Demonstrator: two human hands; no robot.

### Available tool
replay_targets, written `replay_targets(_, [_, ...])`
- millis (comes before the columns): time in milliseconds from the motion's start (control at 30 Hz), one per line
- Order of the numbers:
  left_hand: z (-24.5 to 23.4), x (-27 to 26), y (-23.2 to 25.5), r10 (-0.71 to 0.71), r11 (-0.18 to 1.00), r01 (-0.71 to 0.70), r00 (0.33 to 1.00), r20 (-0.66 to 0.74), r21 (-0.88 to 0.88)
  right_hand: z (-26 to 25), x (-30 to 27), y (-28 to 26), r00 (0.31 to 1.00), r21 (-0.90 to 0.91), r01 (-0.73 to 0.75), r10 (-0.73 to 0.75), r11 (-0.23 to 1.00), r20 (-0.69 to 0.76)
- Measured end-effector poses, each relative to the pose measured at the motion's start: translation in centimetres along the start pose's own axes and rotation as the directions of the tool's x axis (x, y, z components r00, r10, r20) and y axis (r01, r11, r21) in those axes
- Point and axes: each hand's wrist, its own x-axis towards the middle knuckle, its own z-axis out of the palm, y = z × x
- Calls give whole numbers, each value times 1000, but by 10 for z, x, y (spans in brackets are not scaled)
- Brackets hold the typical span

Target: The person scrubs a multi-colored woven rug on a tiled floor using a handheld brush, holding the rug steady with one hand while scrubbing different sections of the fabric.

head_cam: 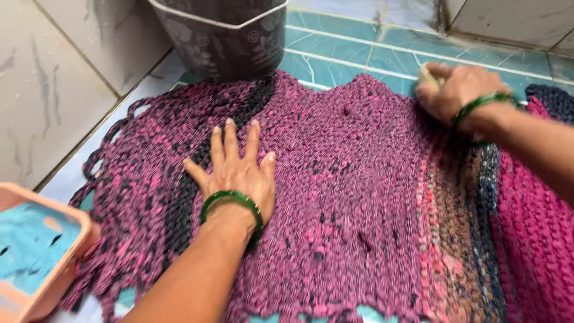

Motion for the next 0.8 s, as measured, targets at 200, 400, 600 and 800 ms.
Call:
replay_targets(200, [-3, -5, 2, -9, 1000, 10, 1000, 16, -27, 31, -79, -81, 940, 213, 340, -338, 916, -43])
replay_targets(400, [6, -2, -5, 31, 999, -32, 998, -50, -28, 70, -54, -55, 568, -88, 747, -702, 659, -429])
replay_targets(600, [2, -2, 0, 17, 999, -18, 1000, -21, -27, 18, 44, 8, 927, 20, 332, -322, 943, -192])
replay_targets(800, [2, -4, 1, 5, 999, -7, 999, -46, -43, 75, -118, -81, 800, 51, 538, -490, 842, -345])
